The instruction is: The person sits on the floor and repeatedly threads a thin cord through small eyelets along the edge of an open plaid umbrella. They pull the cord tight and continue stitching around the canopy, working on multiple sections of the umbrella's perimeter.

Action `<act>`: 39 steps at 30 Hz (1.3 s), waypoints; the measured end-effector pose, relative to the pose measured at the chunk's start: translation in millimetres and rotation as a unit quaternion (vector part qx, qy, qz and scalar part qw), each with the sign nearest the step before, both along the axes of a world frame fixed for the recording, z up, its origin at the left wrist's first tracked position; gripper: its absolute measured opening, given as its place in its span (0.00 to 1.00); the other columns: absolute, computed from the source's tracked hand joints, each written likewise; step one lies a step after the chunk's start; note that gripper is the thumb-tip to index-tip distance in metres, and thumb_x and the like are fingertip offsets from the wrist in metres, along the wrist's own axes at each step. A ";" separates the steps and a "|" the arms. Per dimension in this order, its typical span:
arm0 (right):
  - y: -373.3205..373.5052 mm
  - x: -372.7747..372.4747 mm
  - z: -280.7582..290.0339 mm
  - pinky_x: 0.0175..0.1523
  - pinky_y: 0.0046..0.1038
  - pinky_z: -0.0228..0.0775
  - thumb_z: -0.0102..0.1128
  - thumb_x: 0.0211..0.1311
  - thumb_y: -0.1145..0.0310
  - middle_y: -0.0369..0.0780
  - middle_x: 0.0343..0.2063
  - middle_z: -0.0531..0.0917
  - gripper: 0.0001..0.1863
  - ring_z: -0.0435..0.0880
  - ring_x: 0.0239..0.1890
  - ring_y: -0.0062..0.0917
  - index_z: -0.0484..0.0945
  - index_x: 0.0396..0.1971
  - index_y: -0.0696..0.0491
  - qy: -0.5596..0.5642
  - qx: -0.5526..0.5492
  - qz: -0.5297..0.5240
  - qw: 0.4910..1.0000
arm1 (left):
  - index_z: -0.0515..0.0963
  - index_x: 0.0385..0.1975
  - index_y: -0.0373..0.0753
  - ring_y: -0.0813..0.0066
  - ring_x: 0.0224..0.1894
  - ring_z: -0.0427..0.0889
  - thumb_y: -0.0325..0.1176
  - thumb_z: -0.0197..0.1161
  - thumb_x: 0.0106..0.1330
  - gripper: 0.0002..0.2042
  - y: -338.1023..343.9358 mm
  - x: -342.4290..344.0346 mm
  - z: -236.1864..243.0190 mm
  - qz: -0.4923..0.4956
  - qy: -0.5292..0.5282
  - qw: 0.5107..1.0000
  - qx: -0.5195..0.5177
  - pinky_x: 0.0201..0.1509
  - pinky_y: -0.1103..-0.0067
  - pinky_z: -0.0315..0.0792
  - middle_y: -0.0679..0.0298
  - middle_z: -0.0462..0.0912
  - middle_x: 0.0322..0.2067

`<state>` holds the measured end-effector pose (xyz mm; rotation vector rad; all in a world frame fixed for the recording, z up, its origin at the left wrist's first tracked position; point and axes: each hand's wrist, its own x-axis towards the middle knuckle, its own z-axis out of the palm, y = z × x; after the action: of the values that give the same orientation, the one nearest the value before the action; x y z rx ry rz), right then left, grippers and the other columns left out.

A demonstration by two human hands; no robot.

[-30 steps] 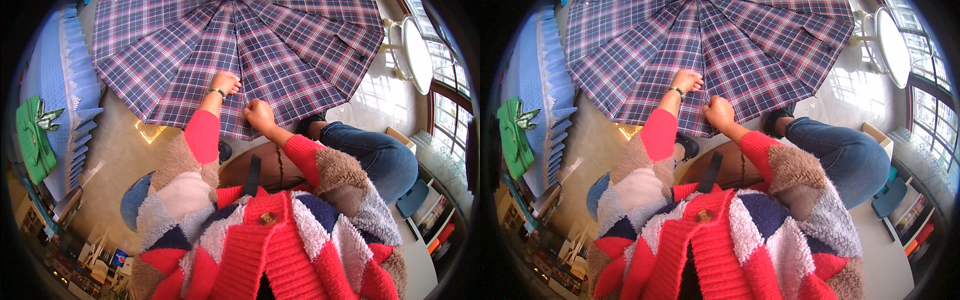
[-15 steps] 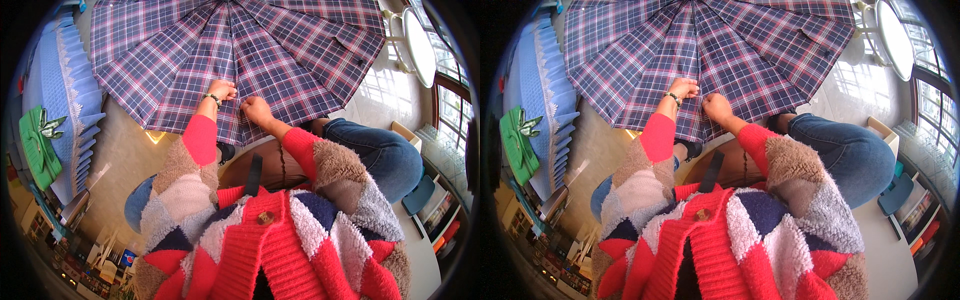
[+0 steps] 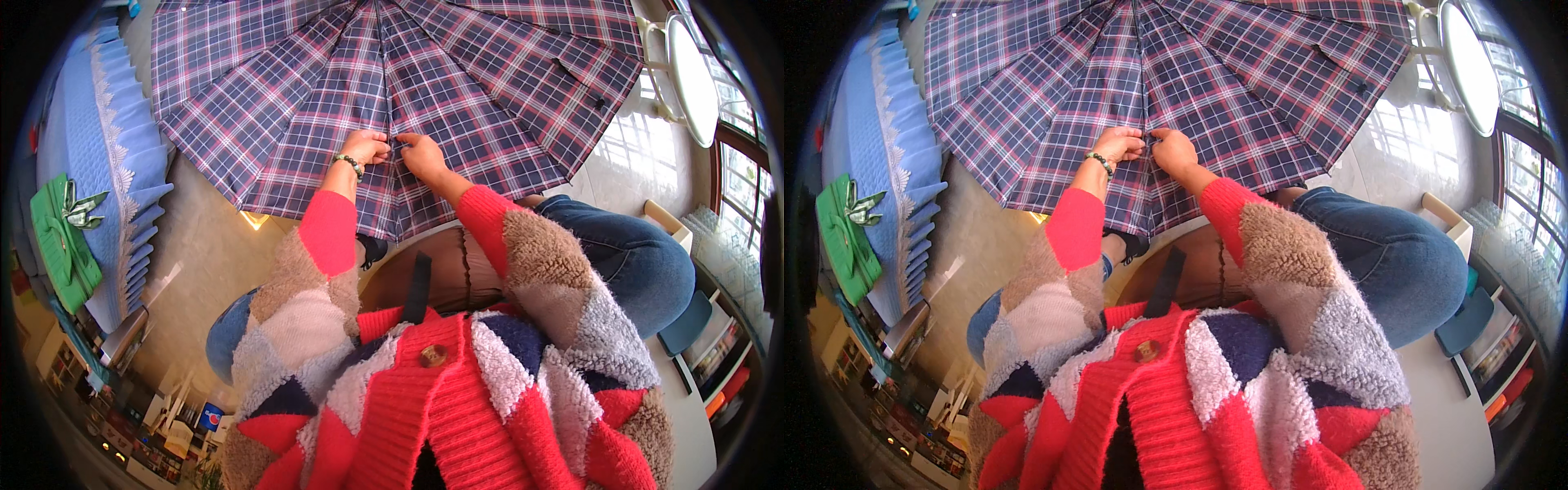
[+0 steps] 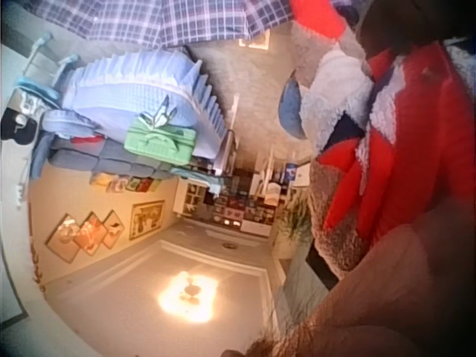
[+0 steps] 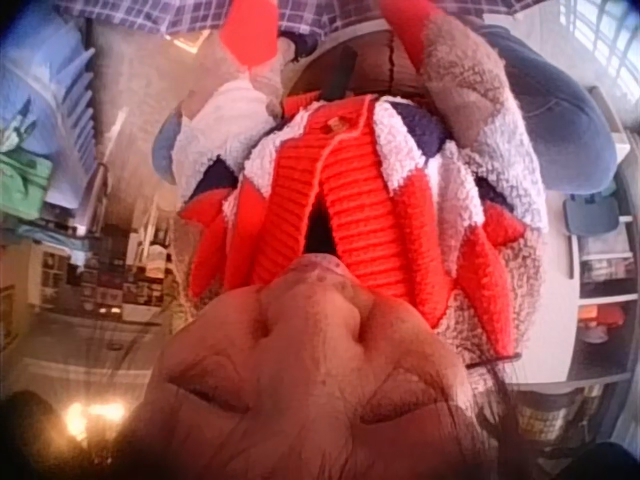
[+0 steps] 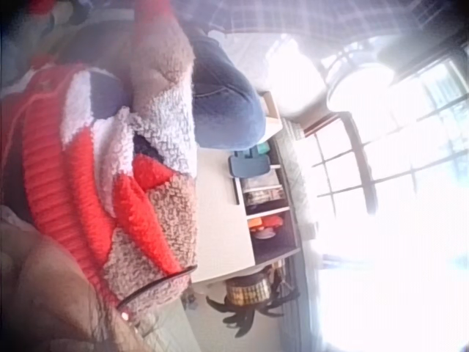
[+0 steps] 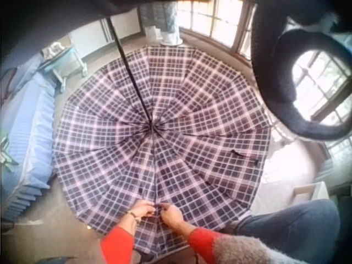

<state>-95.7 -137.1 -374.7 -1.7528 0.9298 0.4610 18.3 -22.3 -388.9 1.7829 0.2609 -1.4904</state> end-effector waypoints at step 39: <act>-51.6 -14.2 41.2 0.34 0.37 0.74 0.49 0.55 0.71 0.43 0.27 0.83 0.27 0.84 0.31 0.37 0.64 0.58 0.48 -0.040 -0.168 0.348 0.921 | 0.74 0.42 0.35 0.79 0.28 0.77 0.25 0.61 0.55 0.14 -29.0 -8.2 1.9 0.072 0.061 0.995 -0.044 0.36 0.83 0.73 0.66 0.79 0.29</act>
<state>-109.9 -188.8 -333.5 -2.3950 0.3030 0.7027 10.1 -51.3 -387.0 1.5738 0.3709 -1.4863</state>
